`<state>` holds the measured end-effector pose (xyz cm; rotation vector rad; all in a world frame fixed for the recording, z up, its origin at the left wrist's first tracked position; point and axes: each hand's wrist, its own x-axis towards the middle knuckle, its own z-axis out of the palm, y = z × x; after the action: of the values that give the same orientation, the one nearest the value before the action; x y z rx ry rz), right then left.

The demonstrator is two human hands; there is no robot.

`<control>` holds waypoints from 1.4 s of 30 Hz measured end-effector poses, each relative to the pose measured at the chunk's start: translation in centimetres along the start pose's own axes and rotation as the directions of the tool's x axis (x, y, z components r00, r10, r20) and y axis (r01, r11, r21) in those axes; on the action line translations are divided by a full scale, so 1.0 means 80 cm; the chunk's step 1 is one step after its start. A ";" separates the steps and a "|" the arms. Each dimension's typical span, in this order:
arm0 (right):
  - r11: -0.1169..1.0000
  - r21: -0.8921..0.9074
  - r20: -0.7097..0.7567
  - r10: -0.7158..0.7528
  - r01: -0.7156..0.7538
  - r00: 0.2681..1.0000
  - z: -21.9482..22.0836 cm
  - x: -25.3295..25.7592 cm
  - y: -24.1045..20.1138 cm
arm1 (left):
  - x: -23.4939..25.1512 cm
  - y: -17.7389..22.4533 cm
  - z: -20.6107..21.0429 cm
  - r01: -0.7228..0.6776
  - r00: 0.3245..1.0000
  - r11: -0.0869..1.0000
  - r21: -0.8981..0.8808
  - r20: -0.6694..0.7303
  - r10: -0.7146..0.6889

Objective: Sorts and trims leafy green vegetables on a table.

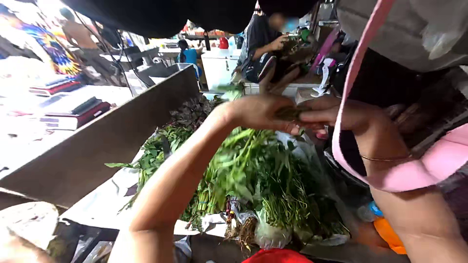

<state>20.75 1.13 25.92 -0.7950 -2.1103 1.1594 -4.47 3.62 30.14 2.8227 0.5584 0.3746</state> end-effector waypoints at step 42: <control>0.884 -0.392 -0.565 -0.449 0.254 0.692 0.142 -0.033 0.114 | -0.066 0.012 0.206 0.045 0.877 0.576 -0.816 -0.244 -0.414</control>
<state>16.07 -2.69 12.41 -0.7235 -1.7274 0.2872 -4.08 -2.35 13.87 1.7566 0.6322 0.9189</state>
